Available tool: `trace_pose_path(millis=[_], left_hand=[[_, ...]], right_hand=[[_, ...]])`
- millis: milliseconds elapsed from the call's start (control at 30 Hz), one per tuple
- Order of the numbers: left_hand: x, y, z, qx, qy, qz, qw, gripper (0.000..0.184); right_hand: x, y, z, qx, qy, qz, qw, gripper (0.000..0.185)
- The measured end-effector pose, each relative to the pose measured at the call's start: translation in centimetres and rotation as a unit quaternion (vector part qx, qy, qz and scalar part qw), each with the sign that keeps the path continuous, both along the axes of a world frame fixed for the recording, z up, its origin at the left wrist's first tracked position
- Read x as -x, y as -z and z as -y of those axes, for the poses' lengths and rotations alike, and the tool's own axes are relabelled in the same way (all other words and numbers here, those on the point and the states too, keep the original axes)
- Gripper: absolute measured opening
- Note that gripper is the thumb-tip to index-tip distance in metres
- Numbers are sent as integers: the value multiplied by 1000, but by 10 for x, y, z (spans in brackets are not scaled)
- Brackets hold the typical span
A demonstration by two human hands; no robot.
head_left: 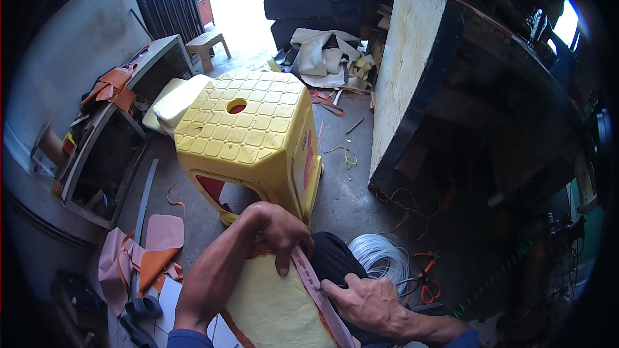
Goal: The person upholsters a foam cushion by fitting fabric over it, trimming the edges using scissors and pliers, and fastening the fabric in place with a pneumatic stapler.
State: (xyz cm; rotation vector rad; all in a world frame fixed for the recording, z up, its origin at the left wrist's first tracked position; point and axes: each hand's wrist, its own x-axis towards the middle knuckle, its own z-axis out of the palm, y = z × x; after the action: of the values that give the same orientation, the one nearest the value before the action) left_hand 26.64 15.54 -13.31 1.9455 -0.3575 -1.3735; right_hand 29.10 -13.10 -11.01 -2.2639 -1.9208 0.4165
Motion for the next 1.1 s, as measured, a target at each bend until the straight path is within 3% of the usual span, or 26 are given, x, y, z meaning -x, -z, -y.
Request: trace_pose_path(millis=[100, 133, 167, 233, 267, 300, 367, 433, 467, 500, 567, 633, 667, 733, 800, 867, 900, 1000, 1033, 1100], left_hand=[[2, -18, 7, -25, 11, -10, 1000, 80], [0, -26, 9, -50, 22, -33, 998, 81], [1, -26, 9, -52, 22, -30, 998, 81], [5, -22, 9, -34, 43, 34, 998, 82], [4, -28, 11, -35, 42, 34, 998, 82], [1, -40, 13, -55, 35, -8, 998, 83], [2, -39, 13, -71, 28, -57, 995, 84], [4, -25, 11, -46, 40, 17, 998, 85], [3, -27, 11, -49, 42, 18, 998, 85], [-1, -40, 11, -68, 37, -21, 997, 85], [3, -34, 12, -74, 33, -74, 994, 85], [3, -32, 13, -40, 53, 11, 998, 84], [1, -34, 10, -44, 53, 16, 998, 84], [-1, -45, 9, -78, 27, -56, 995, 84], [7, -15, 3, -47, 20, -34, 998, 84], [5, -9, 1, -24, 17, -2, 1000, 84], [3, -16, 3, -24, 10, -14, 1000, 84], [2, -14, -5, -13, -6, -5, 1000, 83], [4, -7, -5, 5, -1, 3, 1000, 83], [3, 3, -5, 11, 0, 13, 1000, 83]], right_hand=[[6, 18, 2, -61, -21, 35, 997, 30], [-4, 2, -5, -4, -41, -54, 998, 32], [-17, 13, -11, -47, -47, -128, 990, 25], [-34, 50, -19, -38, -43, -417, 907, 19], [-33, 59, -16, -104, -69, -359, 925, 20], [-27, 24, -16, -29, -93, -154, 983, 24], [-29, 28, -16, -24, -102, -183, 978, 23], [-41, 61, -25, -3, -82, -467, 881, 21], [-42, 68, -24, -18, -96, -445, 890, 23], [-43, 50, -25, -42, -149, -296, 942, 26], [-46, 43, -29, 29, -141, -349, 926, 31], [-49, 58, -40, 104, -110, -506, 849, 37], [-48, 59, -39, 126, -97, -513, 844, 44], [-54, 46, -44, 182, -82, -460, 865, 44], [-51, 52, -43, 207, -75, -439, 871, 45], [-51, 80, -39, 86, -112, -524, 840, 42], [-50, 73, -39, 82, -110, -524, 841, 42], [-53, 34, -41, 111, -74, -348, 928, 34], [-45, 24, -35, 114, -70, -353, 926, 34], [-36, 5, -31, -22, -25, -113, 993, 28]])
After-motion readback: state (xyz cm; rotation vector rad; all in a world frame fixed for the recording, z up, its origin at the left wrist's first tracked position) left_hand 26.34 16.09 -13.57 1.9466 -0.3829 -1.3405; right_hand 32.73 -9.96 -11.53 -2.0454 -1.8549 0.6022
